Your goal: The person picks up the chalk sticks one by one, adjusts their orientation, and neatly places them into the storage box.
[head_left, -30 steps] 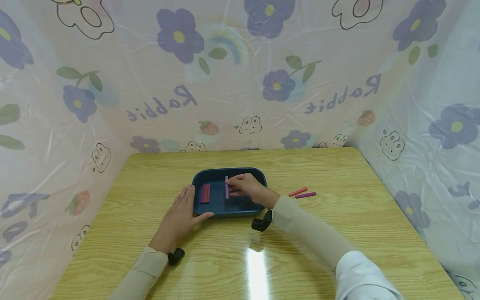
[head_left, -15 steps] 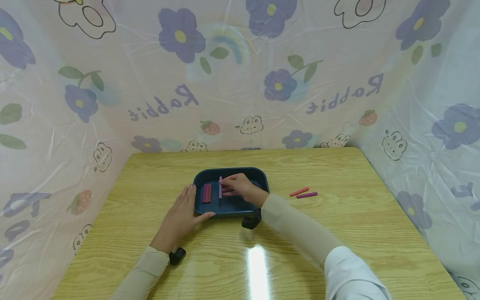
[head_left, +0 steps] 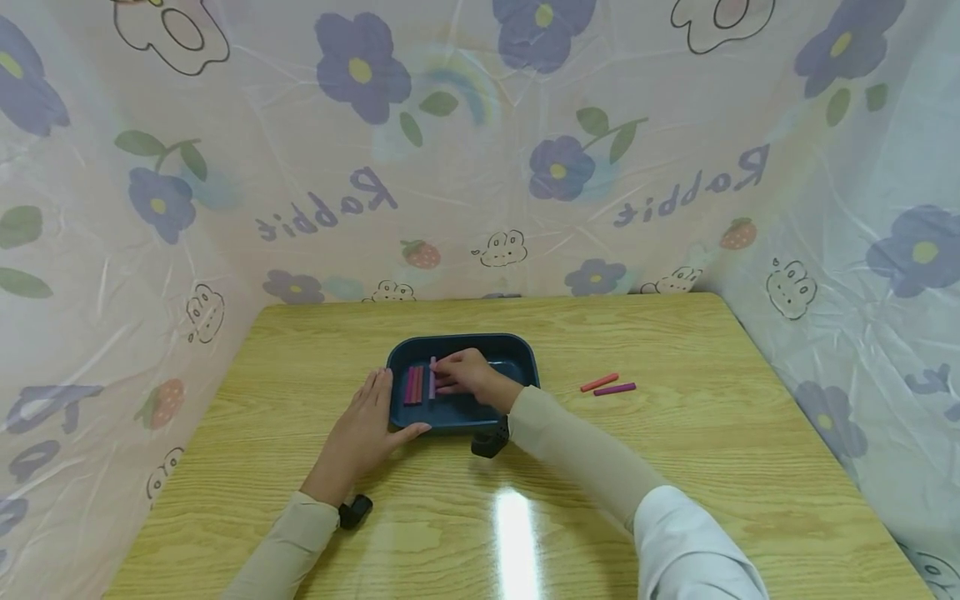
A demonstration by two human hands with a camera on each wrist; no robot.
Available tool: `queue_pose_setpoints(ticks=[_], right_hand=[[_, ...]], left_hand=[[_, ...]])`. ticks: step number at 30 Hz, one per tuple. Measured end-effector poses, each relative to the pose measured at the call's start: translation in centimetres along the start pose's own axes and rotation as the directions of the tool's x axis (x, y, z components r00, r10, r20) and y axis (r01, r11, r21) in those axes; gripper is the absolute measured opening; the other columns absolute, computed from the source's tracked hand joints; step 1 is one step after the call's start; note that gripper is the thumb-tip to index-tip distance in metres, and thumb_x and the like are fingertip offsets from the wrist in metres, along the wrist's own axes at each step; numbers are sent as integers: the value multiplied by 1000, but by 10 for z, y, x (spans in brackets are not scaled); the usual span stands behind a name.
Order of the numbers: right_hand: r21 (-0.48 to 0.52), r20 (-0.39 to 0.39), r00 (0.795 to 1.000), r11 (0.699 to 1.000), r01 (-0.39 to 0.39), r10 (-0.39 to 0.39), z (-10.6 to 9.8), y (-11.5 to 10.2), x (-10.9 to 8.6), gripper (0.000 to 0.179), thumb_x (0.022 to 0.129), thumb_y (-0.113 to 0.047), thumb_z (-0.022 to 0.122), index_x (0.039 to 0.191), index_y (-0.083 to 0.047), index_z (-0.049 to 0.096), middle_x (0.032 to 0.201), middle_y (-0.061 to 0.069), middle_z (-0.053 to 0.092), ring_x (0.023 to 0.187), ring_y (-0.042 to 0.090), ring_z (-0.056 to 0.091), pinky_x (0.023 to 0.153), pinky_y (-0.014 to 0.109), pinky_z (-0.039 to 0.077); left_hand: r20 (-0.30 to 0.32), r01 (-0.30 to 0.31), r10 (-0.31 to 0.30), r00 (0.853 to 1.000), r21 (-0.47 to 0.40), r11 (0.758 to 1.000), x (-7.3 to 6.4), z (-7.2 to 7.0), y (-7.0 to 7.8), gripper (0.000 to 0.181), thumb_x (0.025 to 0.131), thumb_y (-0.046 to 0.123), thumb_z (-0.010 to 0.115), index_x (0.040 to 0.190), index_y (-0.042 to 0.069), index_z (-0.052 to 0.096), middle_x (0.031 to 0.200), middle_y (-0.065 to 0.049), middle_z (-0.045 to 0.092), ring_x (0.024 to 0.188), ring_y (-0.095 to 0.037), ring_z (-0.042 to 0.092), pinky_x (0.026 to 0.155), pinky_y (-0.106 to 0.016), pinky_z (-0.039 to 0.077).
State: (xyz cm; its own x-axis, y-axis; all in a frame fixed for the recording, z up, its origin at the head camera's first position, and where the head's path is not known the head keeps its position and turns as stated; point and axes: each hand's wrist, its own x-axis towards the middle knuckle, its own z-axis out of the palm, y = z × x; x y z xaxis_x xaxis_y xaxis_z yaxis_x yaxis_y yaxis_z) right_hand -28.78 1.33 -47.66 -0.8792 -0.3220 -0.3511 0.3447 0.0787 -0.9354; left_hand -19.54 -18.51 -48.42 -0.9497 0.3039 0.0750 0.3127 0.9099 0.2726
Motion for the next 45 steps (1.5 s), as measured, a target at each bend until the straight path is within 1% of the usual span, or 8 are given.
queue_pose_setpoints(ticks=[5,12,16,23,31,39,45], right_hand=[[2,-6,1000,1000,3,-3,5,3,4,23,90,-8,60,106,9,63,92,17,67,80,23,67,70,34,56],[-12,-19,1000,1000,3,-3,10,5,8,21,91,-7,58,104,9,64,93,16,67,80,24,67,70,35,56],[-37,-27,1000,999,3,-4,11,6,8,20,92,-6,57,103,8,64,94,16,67,82,25,67,71,35,55],[-68,-57,998,997,21,-25,11,7,8,20,92,-6,57,102,9,64,94,18,66,83,26,67,69,34,56],[-69,-62,998,997,22,-26,12,6,7,20,92,-6,56,103,10,63,95,19,66,82,25,67,71,35,55],[-63,-79,996,997,38,-43,12,7,10,18,92,-4,57,100,10,64,93,20,66,83,26,67,71,34,55],[-92,-70,996,995,42,-48,12,8,12,19,92,-4,57,101,10,65,95,20,66,84,28,67,71,34,55]], left_hand=[[-3,-7,7,1000,7,1000,0,0,-1,112,76,82,32,148,-1,9,152,-19,14,140,-31,8,110,-48,17],[4,4,-4,1000,-1,1000,0,1,-3,112,76,82,33,149,0,8,153,-18,12,140,-30,7,110,-48,17],[7,17,-17,1000,-5,1000,0,2,-2,112,76,82,34,149,1,7,153,-17,12,141,-28,6,110,-47,17],[-1,-3,3,1000,-10,1000,0,1,0,112,76,81,35,148,-1,9,152,-20,14,140,-32,9,110,-48,18],[16,4,-4,1000,-5,1000,1,0,-1,113,76,82,33,149,1,6,153,-18,12,140,-29,6,110,-47,17],[7,6,-6,1000,2,1000,1,-1,0,112,76,82,34,149,1,7,152,-18,13,140,-30,7,110,-47,17],[3,1,-1,1000,1,1000,1,-1,0,112,76,81,36,148,-1,9,152,-20,14,140,-32,9,110,-47,17]])
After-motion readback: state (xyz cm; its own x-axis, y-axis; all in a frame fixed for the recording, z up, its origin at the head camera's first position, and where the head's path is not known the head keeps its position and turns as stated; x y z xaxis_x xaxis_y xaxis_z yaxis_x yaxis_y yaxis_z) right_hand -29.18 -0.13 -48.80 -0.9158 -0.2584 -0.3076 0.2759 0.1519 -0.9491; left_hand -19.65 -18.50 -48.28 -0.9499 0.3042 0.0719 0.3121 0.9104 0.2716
